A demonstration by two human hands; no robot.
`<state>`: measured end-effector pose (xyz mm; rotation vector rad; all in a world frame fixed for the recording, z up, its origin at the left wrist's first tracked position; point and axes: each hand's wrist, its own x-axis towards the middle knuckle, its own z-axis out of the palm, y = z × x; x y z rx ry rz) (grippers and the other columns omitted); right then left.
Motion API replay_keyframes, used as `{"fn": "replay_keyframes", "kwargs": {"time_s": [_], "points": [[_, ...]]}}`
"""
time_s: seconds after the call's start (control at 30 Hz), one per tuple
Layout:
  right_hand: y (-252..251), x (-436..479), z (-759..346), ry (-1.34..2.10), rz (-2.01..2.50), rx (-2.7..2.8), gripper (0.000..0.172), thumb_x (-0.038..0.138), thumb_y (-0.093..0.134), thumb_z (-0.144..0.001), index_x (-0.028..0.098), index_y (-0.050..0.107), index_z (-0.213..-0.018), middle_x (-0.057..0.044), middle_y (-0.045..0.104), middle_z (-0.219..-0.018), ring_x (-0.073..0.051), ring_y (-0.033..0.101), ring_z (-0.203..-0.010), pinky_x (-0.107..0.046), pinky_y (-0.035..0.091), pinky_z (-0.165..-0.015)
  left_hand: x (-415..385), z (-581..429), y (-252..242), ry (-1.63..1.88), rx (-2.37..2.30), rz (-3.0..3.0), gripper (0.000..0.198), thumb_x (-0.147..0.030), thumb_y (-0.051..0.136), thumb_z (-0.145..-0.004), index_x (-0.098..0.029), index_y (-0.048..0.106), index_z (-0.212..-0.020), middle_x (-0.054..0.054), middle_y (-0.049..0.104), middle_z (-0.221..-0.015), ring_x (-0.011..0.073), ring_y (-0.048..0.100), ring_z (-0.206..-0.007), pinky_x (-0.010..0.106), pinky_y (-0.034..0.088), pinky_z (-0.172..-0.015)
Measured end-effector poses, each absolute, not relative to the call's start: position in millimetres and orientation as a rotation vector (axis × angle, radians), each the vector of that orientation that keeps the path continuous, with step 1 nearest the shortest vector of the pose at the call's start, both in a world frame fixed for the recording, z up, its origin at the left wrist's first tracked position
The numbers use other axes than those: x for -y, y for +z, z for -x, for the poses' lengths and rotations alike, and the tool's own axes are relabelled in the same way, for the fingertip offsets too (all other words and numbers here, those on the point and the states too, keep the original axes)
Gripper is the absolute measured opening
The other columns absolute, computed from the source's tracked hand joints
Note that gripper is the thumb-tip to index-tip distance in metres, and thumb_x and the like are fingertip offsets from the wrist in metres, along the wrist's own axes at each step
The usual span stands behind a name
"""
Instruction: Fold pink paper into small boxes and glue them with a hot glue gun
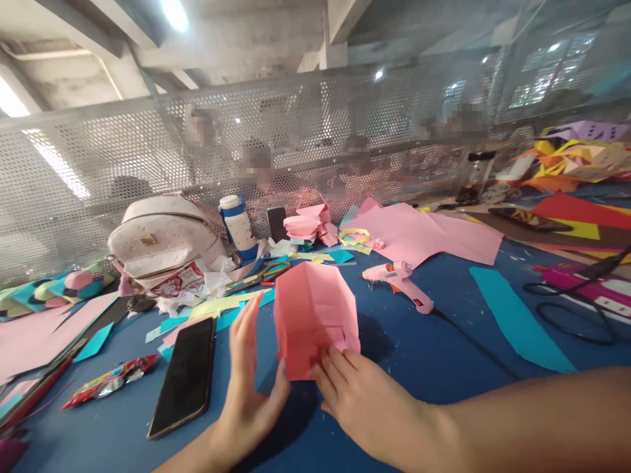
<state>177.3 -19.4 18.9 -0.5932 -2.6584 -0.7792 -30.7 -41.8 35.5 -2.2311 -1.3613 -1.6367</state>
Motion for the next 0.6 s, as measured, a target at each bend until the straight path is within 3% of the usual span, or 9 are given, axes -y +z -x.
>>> {"fn": "replay_keyframes", "kwargs": {"time_s": [0.07, 0.13, 0.23, 0.33, 0.5, 0.6], "points": [[17.3, 18.1, -176.5, -0.773, 0.589, 2.689, 0.042, 0.034, 0.056, -0.092, 0.002, 0.063, -0.118, -0.02, 0.066, -0.115, -0.031, 0.059, -0.101, -0.041, 0.044, -0.082, 51.6, 26.5, 47.9, -1.389, 0.75, 2.19, 0.048, -0.013, 0.064, -0.084, -0.026, 0.056, -0.129, 0.006, 0.059, -0.132, 0.0217, 0.06, -0.118, 0.04, 0.049, -0.103], [15.3, 17.9, -175.9, -0.792, 0.581, 2.716, 0.043, 0.034, 0.056, -0.089, 0.004, 0.064, -0.118, -0.02, 0.066, -0.115, -0.032, 0.058, -0.102, -0.042, 0.044, -0.082, 58.9, 17.6, 58.2, -1.031, 0.519, 2.369, 0.019, -0.015, 0.057, -0.091, -0.022, 0.067, -0.105, 0.0, 0.071, -0.103, 0.0152, 0.068, -0.096, 0.032, 0.053, -0.096], [11.1, 19.9, -175.4, -0.851, 0.589, 2.718, 0.04, 0.031, 0.057, -0.083, 0.008, 0.066, -0.115, -0.019, 0.066, -0.116, -0.033, 0.056, -0.106, -0.045, 0.044, -0.089, 63.0, 3.2, 63.5, -0.857, 0.616, 2.467, 0.022, -0.01, 0.045, -0.093, -0.015, 0.066, -0.093, 0.005, 0.074, -0.083, 0.0166, 0.071, -0.076, 0.027, 0.059, -0.07], [6.1, 23.1, -176.0, -0.889, 0.618, 2.656, 0.039, 0.028, 0.056, -0.081, 0.007, 0.067, -0.112, -0.019, 0.068, -0.11, -0.033, 0.059, -0.102, -0.047, 0.043, -0.091, 62.0, -2.4, 55.6, -0.765, 0.858, 2.496, 0.026, -0.005, 0.036, -0.089, -0.012, 0.061, -0.092, 0.011, 0.074, -0.083, 0.0202, 0.072, -0.071, 0.026, 0.059, -0.055], [-2.5, 26.6, -178.6, -0.955, 0.643, 2.575, 0.047, 0.03, 0.054, -0.079, -0.001, 0.064, -0.114, -0.025, 0.066, -0.111, -0.041, 0.059, -0.102, -0.056, 0.039, -0.096, 54.2, -1.1, 42.4, -0.611, 0.909, 2.371, 0.033, -0.001, 0.034, -0.084, -0.003, 0.058, -0.106, 0.017, 0.076, -0.092, 0.0277, 0.075, -0.081, 0.034, 0.063, -0.064], [-6.7, 26.4, -179.5, -0.988, 0.633, 2.574, 0.048, 0.029, 0.048, -0.083, -0.002, 0.062, -0.116, -0.027, 0.065, -0.115, -0.041, 0.06, -0.102, -0.057, 0.039, -0.095, 56.2, 3.6, 47.3, -0.687, 0.864, 2.476, 0.031, -0.003, 0.035, -0.088, -0.006, 0.059, -0.105, 0.014, 0.076, -0.09, 0.0243, 0.075, -0.08, 0.031, 0.063, -0.066]]}}
